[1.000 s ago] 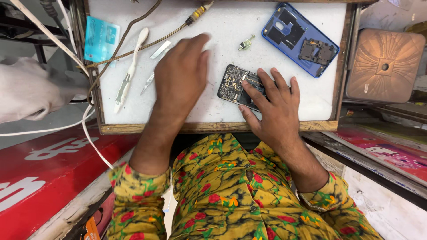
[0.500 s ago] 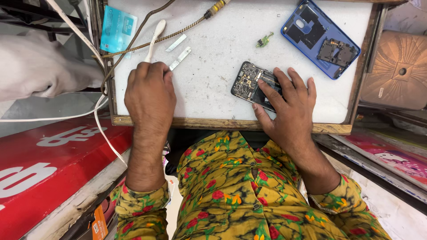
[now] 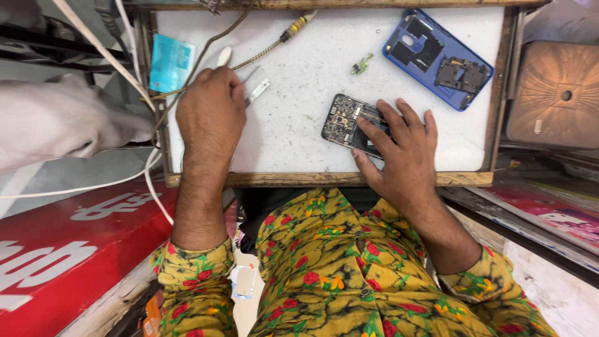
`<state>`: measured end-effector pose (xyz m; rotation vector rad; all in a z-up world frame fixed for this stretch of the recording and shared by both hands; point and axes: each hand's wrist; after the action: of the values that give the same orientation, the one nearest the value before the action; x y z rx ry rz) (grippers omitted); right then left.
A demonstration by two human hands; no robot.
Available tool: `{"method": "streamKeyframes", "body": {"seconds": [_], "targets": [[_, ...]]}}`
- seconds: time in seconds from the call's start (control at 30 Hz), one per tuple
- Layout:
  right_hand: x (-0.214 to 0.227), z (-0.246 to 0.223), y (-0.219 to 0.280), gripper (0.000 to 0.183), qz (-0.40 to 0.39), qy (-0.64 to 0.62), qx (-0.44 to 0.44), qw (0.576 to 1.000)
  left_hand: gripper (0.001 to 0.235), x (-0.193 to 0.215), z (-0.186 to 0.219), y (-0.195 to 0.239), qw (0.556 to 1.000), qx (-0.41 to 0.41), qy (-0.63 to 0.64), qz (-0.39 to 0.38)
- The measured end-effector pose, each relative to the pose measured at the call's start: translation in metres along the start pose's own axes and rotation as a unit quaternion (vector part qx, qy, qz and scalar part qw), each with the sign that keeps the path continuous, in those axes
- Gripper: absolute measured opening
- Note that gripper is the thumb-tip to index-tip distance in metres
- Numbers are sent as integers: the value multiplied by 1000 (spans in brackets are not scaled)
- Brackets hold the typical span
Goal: The person cleans a smartphone motherboard with a toothbrush, then places it into the phone chassis and connects internal ribbon cables. The person uses a toothbrush and a plastic spudger to clean and adjust components inside the phone.
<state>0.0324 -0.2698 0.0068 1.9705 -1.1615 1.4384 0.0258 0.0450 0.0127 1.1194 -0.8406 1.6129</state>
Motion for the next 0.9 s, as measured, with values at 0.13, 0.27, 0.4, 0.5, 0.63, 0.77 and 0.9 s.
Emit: {"method": "streamKeyframes", "body": {"seconds": [0.13, 0.27, 0.4, 0.5, 0.63, 0.77, 0.9], "targets": [[3, -2, -1, 52, 8, -3, -3, 1000, 9, 21, 0, -7, 993, -35, 75, 83], [3, -1, 1, 52, 8, 2, -1, 1000, 5, 37, -10, -39, 965, -103, 65, 231], [1, -3, 1, 52, 9, 0, -1, 1000, 13, 41, -15, -44, 957, -94, 45, 269], [1, -1, 2, 52, 6, -5, -4, 1000, 13, 37, -13, -16, 979, -55, 35, 191], [0, 2, 2, 52, 3, -4, 1, 1000, 31, 21, -15, 15, 993, -10, -75, 89], [-1, 1, 0, 52, -1, -5, 1, 1000, 28, 12, -23, 30, 993, -11, -71, 89], [0, -1, -1, 52, -5, 0, 0, 1000, 27, 11, -21, 40, 996, -50, 38, 60]]}}
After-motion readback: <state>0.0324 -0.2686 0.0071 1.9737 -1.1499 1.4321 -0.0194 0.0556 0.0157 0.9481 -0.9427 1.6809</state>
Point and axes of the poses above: each hand's wrist, its own y-axis away from the middle knuckle, its own x-axis out of the back of the hand, z = x × y
